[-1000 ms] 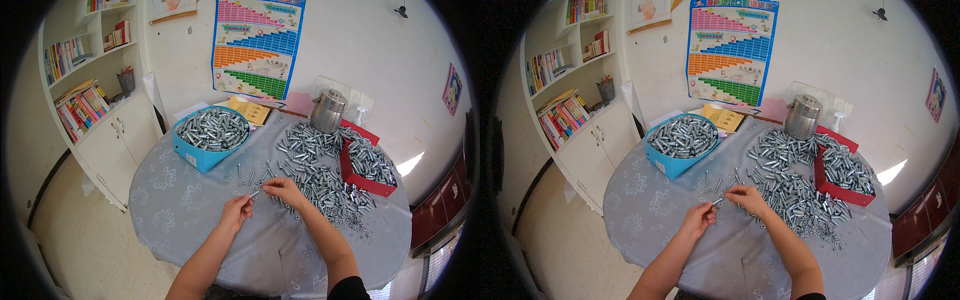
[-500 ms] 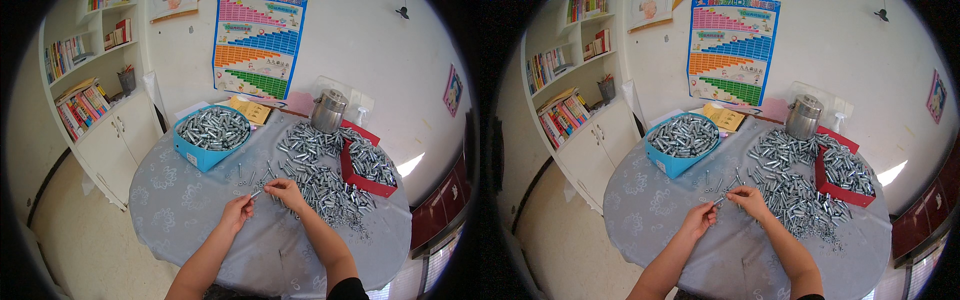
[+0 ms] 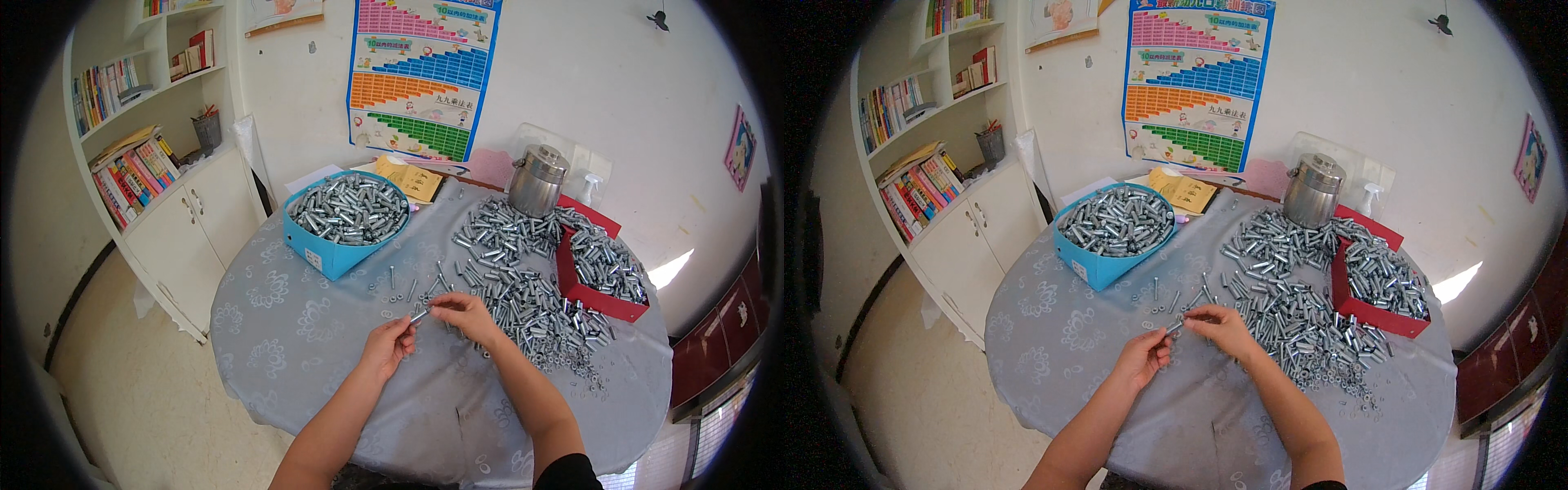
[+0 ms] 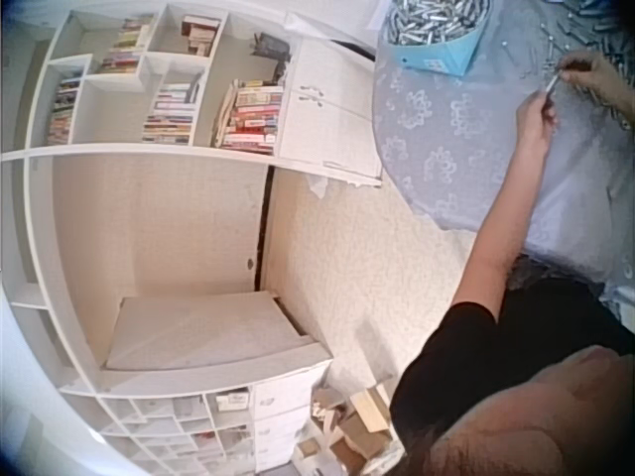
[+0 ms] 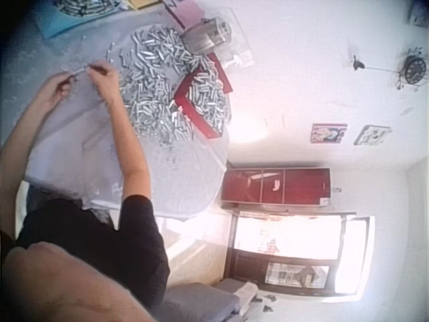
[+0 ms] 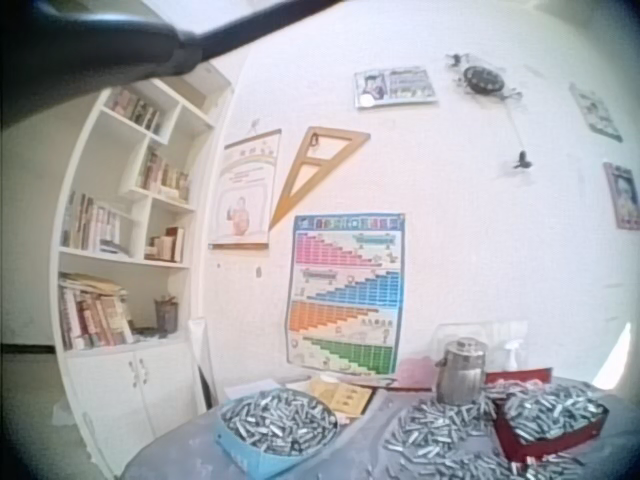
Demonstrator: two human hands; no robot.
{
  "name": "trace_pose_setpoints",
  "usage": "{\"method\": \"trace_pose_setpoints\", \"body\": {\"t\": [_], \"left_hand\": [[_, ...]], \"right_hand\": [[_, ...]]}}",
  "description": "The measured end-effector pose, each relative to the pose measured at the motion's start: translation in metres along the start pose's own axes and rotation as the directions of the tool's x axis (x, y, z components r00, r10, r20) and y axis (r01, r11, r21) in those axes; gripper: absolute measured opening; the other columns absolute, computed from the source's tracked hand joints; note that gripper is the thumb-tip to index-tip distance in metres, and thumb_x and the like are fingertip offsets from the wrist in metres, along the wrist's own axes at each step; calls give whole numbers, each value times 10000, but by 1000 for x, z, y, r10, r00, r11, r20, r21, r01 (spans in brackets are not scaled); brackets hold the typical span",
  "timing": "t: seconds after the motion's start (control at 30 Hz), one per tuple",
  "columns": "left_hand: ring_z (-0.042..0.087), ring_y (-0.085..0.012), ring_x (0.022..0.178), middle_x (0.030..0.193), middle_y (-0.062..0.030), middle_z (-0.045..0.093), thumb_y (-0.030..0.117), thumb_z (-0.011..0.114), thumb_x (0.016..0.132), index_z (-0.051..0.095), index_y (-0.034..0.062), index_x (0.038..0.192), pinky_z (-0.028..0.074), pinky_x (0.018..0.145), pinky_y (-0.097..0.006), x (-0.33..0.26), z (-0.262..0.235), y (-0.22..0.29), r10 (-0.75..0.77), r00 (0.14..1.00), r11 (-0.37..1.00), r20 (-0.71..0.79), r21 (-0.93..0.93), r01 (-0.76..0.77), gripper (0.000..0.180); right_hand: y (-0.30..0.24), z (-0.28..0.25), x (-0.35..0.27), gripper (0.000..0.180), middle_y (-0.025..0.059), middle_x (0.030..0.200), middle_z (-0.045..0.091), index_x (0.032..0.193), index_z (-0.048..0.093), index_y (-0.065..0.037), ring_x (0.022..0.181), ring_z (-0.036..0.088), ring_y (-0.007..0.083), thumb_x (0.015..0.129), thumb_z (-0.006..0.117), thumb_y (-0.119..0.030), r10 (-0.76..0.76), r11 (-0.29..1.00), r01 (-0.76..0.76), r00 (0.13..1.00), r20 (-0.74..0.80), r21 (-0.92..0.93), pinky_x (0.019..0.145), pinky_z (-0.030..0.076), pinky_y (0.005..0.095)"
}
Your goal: The person sits at a table covered with a grey cloth and repeatedly picks up metal bolts and washers. They thread the washers onto the bolts by hand and place the assembled fasteners into a blue plastic bin.
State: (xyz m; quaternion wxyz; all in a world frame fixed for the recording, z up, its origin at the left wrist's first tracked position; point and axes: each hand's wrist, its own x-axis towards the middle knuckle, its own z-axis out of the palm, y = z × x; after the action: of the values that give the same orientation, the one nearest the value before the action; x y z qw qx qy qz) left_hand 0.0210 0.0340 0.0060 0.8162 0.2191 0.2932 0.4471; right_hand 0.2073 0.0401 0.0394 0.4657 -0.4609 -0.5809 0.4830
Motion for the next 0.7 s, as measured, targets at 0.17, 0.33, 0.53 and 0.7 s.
{"method": "trace_pose_setpoints", "body": {"t": [0.17,0.33,0.53,0.7], "left_hand": [[434,-95,543,712,-33,512,164,543,855,544,-24,862,368,460,-243,1,0,1,21,1000,1000,-9,-19,-21,188],[433,-93,543,713,-33,515,160,544,853,538,-14,856,367,458,-244,2,0,0,18,1000,1000,-12,-14,-18,173],[444,-92,546,717,-34,523,159,548,850,537,-9,858,375,457,-242,2,-3,0,25,1000,1000,-5,-8,-25,169],[450,-93,548,718,-35,527,172,558,845,543,-5,856,384,461,-242,2,-5,1,27,1000,1000,3,-6,-27,177]], "right_hand": [[2,-22,11,169,44,815,626,889,649,-46,753,572,143,764,632,-160,-147,908,77,979,-143,-412,680,446,251],[8,-29,14,147,82,753,595,792,676,-108,782,558,248,653,635,-136,-340,396,219,937,80,-892,708,452,341],[23,-24,34,139,86,769,602,734,680,-122,771,577,256,615,624,-167,-220,169,146,970,107,-975,685,462,368],[9,-18,35,194,90,747,604,780,666,-79,730,585,255,641,638,-212,-176,263,102,983,56,-959,666,466,365]]}}
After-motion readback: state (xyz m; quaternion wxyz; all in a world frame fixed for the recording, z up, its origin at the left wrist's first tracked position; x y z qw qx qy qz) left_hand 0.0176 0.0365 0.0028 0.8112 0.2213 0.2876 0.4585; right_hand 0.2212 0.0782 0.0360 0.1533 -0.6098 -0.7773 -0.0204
